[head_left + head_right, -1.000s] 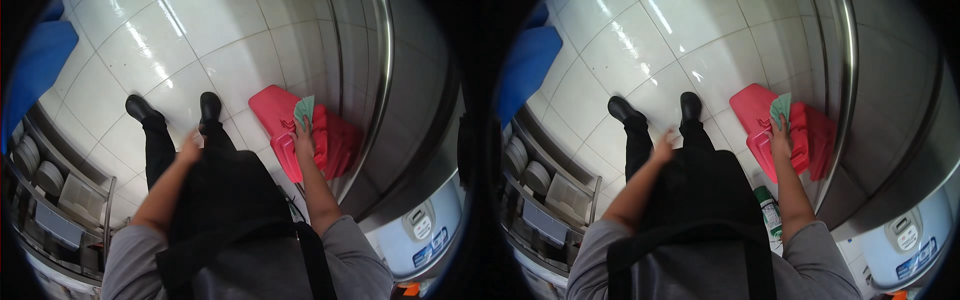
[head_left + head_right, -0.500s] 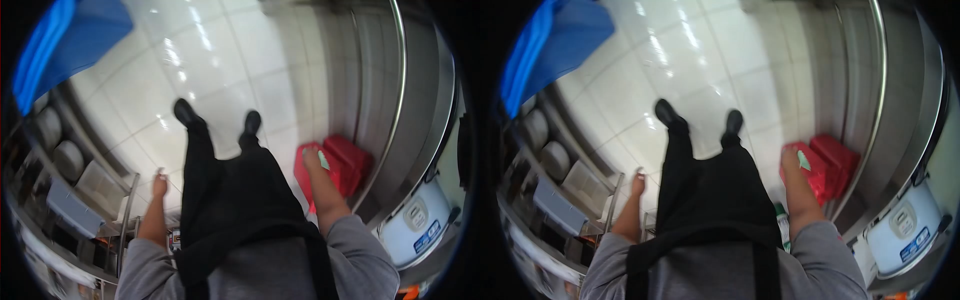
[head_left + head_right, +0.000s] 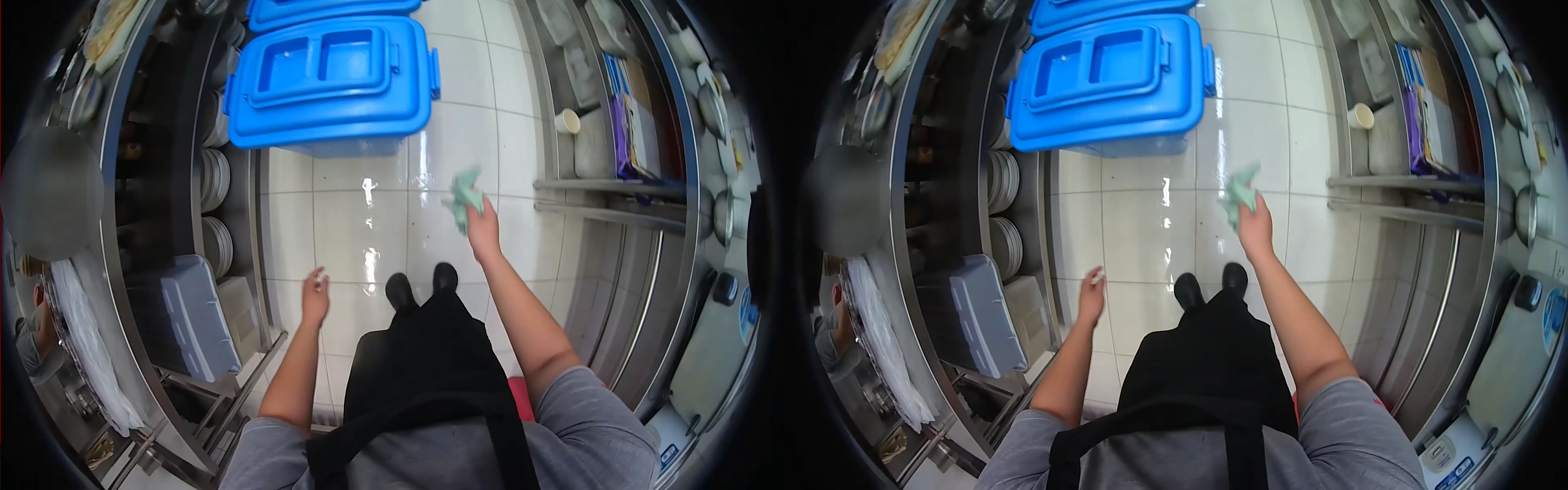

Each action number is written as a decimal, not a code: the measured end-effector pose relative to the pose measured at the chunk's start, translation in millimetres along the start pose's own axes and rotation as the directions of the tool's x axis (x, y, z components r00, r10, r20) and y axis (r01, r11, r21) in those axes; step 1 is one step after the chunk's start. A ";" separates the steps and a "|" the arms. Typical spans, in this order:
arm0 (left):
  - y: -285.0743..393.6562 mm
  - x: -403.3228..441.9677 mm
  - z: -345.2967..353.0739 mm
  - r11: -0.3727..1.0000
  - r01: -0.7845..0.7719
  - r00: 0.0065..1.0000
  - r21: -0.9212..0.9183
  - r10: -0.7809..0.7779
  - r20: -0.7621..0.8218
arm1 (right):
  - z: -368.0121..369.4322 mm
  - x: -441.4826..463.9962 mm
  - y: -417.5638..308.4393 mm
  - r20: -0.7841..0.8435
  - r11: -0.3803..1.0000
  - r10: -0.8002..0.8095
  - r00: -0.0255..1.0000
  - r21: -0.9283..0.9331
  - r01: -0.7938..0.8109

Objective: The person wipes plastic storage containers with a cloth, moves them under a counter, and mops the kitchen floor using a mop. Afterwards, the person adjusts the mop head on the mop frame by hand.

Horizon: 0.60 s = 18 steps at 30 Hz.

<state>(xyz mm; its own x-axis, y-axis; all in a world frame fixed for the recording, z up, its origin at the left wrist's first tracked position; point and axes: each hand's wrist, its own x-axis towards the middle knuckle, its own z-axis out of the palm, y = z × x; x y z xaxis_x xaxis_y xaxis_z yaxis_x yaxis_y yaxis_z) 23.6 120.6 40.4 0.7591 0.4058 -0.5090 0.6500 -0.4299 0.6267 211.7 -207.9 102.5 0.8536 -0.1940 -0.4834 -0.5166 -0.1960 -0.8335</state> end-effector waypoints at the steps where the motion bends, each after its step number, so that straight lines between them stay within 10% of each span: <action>1: 12.7 21.3 -18.9 0.995 0.045 0.998 -0.086 -0.048 -0.038 | 21.7 27.3 -14.6 -0.036 0.966 -0.245 0.969 -0.093 0.241; 4: 44.6 89.6 -51.8 0.982 -0.063 0.955 -0.179 0.007 -0.298 | 89.6 85.3 -71.2 -0.003 0.756 -0.598 0.802 -0.333 0.563; 7: 127.9 132.4 -80.5 0.988 0.011 0.931 -0.156 -0.067 -0.360 | 165.3 99.7 -78.4 -0.026 0.529 -0.701 0.712 -0.689 0.496; 12: 216.7 211.9 -93.3 0.967 -0.086 0.832 -0.240 -0.063 -0.551 | 138.1 127.3 -84.5 0.185 0.466 -0.671 0.718 -0.649 0.602; 18: 263.1 292.7 -86.3 0.762 0.204 0.513 -0.614 -0.618 -0.596 | 127.3 246.2 -161.6 0.242 0.577 -0.648 0.722 -0.464 0.672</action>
<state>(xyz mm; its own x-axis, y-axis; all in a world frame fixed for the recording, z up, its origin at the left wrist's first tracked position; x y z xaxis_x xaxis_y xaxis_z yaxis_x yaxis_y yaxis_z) 413.7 195.9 107.3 -0.0332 0.9544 -0.2966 0.6283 0.2507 0.7364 513.8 -101.6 84.1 0.9675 0.2190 0.1261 0.2450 -0.6897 -0.6814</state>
